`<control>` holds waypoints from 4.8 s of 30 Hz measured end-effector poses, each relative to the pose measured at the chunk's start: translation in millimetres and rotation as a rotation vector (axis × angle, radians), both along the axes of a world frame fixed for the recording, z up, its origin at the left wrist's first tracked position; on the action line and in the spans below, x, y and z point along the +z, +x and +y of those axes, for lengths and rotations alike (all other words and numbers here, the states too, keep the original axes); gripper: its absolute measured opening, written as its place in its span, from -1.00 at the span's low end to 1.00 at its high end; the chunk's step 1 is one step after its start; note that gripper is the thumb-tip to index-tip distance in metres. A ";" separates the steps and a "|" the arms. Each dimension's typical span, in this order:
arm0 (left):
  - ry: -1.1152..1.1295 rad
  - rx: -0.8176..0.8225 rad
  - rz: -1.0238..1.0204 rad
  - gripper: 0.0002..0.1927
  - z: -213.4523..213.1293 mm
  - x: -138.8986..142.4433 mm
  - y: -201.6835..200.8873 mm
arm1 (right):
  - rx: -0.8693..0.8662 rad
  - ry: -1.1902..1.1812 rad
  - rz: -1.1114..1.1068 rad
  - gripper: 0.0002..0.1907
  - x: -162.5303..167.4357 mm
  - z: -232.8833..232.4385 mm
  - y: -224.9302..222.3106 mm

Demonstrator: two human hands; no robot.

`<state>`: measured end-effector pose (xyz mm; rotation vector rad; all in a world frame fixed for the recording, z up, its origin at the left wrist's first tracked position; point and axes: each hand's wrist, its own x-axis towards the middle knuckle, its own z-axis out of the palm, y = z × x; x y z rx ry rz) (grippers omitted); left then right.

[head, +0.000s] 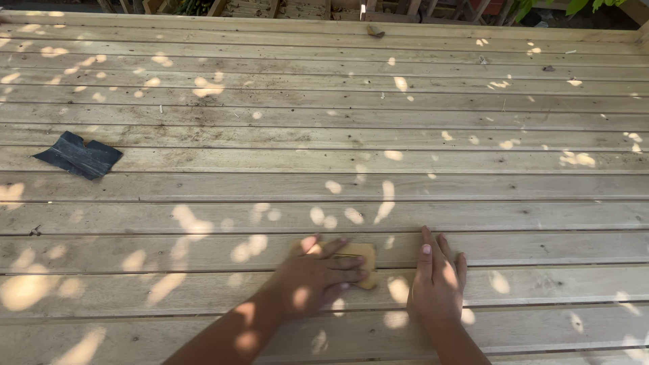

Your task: The person sands a large wooden slatted surface using a sanding block. They move the sanding block back and forth across the planks, covering multiple areas of the surface.

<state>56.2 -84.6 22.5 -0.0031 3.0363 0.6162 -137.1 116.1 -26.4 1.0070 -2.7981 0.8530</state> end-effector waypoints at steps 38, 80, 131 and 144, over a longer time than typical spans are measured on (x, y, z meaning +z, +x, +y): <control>-0.051 0.018 -0.065 -0.61 46.3 14.7 -75.1 | 0.023 -0.140 -0.058 -0.42 18.9 -18.6 12.8; -0.073 0.345 0.002 -0.51 37.8 5.5 -49.9 | -0.043 0.050 -0.016 -0.39 2.3 -25.4 -8.3; -0.029 0.601 -0.250 -0.50 -95.1 41.2 204.1 | -0.005 -0.014 -0.038 -0.34 -17.1 -17.4 21.1; -0.111 -0.077 -0.038 -0.51 49.7 19.0 -18.3 | -0.128 -0.237 -0.326 -0.33 15.4 19.2 99.9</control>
